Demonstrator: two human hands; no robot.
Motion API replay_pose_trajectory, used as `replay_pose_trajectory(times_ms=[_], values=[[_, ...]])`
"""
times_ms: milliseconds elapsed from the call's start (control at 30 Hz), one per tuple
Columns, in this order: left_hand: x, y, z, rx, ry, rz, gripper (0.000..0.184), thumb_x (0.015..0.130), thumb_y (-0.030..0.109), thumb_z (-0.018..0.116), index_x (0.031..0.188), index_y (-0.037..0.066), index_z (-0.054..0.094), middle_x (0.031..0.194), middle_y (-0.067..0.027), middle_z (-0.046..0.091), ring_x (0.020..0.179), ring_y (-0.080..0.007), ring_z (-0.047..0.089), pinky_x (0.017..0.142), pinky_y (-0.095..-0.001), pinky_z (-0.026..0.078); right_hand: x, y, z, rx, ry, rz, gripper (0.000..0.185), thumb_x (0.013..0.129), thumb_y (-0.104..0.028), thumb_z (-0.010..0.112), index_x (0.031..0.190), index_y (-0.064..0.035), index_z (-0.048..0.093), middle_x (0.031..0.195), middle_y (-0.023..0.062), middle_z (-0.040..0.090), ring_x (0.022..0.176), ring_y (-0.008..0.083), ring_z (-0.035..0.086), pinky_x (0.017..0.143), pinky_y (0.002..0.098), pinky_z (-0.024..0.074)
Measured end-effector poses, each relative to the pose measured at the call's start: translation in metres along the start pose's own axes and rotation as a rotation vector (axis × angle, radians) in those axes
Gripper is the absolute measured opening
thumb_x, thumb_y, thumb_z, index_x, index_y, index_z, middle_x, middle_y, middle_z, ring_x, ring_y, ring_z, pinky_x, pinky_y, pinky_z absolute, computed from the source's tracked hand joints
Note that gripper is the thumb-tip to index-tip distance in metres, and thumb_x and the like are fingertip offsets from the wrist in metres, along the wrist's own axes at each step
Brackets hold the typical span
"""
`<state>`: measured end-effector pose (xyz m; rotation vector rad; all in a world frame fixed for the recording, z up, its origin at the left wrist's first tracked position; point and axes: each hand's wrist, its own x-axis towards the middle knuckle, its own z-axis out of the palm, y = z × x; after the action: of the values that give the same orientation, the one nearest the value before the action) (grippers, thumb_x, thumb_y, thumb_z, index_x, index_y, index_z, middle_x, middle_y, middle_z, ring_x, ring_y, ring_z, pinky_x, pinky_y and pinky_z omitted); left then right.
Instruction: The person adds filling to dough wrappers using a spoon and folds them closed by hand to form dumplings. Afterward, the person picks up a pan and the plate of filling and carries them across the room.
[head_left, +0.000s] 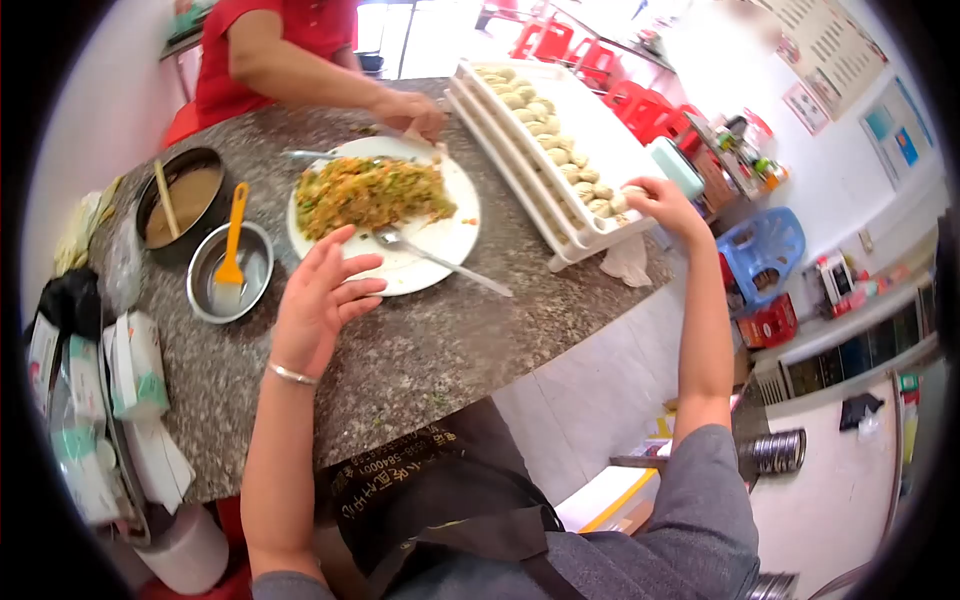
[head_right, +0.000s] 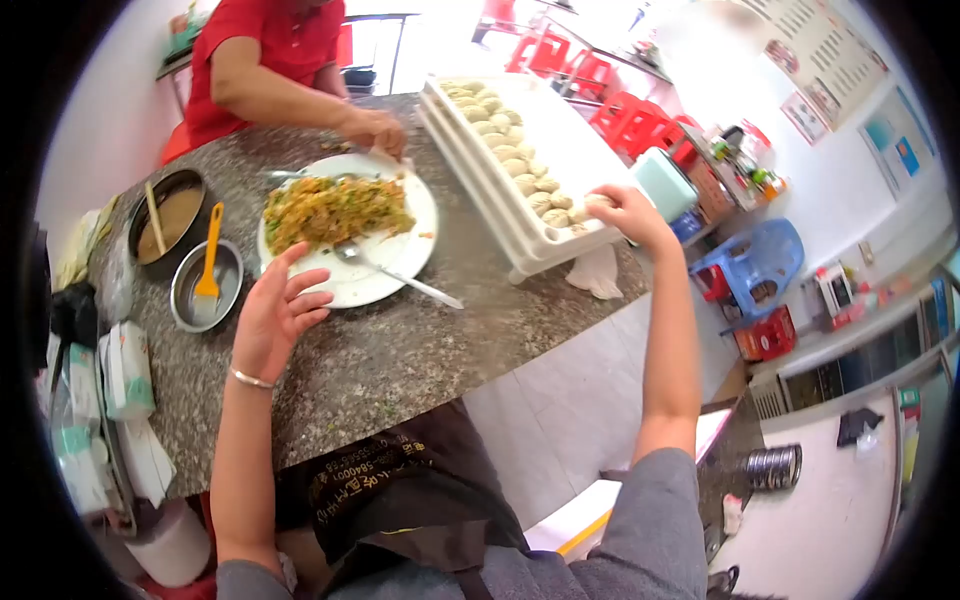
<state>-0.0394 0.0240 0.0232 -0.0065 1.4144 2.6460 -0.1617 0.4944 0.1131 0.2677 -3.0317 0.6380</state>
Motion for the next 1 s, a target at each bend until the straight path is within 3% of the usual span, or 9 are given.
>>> replay_pose_trajectory(times_ms=[67,200,333,433,500,633,700,800,1000], values=[[0.000,-0.003,-0.005,0.042,-0.011,-0.011,0.051,0.096,0.032,0.051,0.136,0.003,0.037,0.112,-0.0138,0.061,0.089,-0.0179,0.065,0.075,-0.0281,0.055,0.001,0.006,0.005,-0.035,-0.037,-0.134,0.033,0.086,-0.026,0.059,0.108,-0.0027,0.066,0.100,0.0101,0.068,0.096,0.0191,0.060,0.088,0.0314,0.0444],[-0.001,-0.003,-0.007,0.120,-0.047,-0.034,0.048,0.094,0.030,0.056,0.132,0.003,0.043,0.112,-0.0125,0.062,0.093,-0.0178,0.064,0.080,-0.0298,0.053,-0.003,0.007,0.008,0.117,-0.068,-0.063,0.031,0.091,-0.019,0.053,0.113,0.0000,0.063,0.107,0.0087,0.066,0.099,0.0162,0.059,0.089,0.0287,0.0438],[0.000,-0.006,-0.006,0.216,-0.108,-0.059,0.044,0.093,0.029,0.058,0.127,0.003,0.048,0.111,-0.0116,0.062,0.093,-0.0165,0.064,0.080,-0.0280,0.053,-0.029,-0.039,0.043,0.210,0.472,-0.206,0.025,0.094,-0.015,0.053,0.111,0.0014,0.063,0.103,0.0098,0.067,0.097,0.0155,0.060,0.087,0.0275,0.0443],[0.001,-0.012,-0.008,0.252,-0.153,-0.086,0.044,0.091,0.028,0.062,0.124,0.002,0.051,0.109,-0.0100,0.063,0.092,-0.0146,0.063,0.077,-0.0263,0.053,-0.067,-0.115,0.097,0.304,0.307,-0.262,0.018,0.093,-0.013,0.055,0.103,-0.0014,0.065,0.096,0.0086,0.067,0.093,0.0169,0.061,0.086,0.0291,0.0445],[0.002,-0.017,-0.011,0.233,-0.176,-0.075,0.045,0.089,0.028,0.064,0.123,0.002,0.052,0.108,-0.0090,0.063,0.091,-0.0133,0.063,0.075,-0.0252,0.053,-0.084,-0.170,0.127,0.245,0.156,-0.385,0.022,0.085,-0.009,0.062,0.106,-0.0009,0.062,0.101,0.0126,0.064,0.094,0.0247,0.060,0.085,0.0332,0.0453],[0.000,-0.017,-0.013,0.229,-0.234,-0.021,0.043,0.088,0.028,0.066,0.120,0.002,0.054,0.107,-0.0078,0.063,0.089,-0.0122,0.063,0.074,-0.0242,0.052,-0.072,-0.190,0.170,0.089,0.193,-0.476,0.036,0.085,-0.013,0.065,0.117,-0.0017,0.055,0.103,0.0142,0.058,0.089,0.0296,0.059,0.080,0.0379,0.0470],[0.000,-0.016,-0.012,0.226,-0.275,-0.015,0.042,0.088,0.028,0.066,0.119,0.003,0.055,0.107,-0.0072,0.063,0.088,-0.0119,0.063,0.074,-0.0240,0.052,-0.061,-0.194,0.186,0.075,0.101,-0.356,0.039,0.085,-0.014,0.065,0.121,-0.0052,0.054,0.093,0.0137,0.058,0.078,0.0267,0.059,0.068,0.0368,0.0489],[-0.002,-0.016,-0.009,0.221,-0.314,-0.030,0.040,0.088,0.027,0.066,0.119,0.003,0.056,0.107,-0.0070,0.064,0.088,-0.0116,0.063,0.075,-0.0238,0.052,-0.057,-0.199,0.185,0.177,0.013,-0.333,0.031,0.086,-0.010,0.062,0.117,-0.0044,0.059,0.077,0.0134,0.059,0.068,0.0254,0.058,0.067,0.0368,0.0481],[-0.011,-0.004,0.001,0.196,-0.442,-0.059,0.036,0.088,0.024,0.065,0.117,0.003,0.057,0.105,-0.0068,0.065,0.088,-0.0105,0.063,0.074,-0.0232,0.051,-0.062,-0.222,0.158,0.246,0.040,-0.352,0.025,0.085,-0.004,0.058,0.109,-0.0039,0.065,0.073,0.0099,0.057,0.058,0.0152,0.050,0.056,0.0294,0.0418]])
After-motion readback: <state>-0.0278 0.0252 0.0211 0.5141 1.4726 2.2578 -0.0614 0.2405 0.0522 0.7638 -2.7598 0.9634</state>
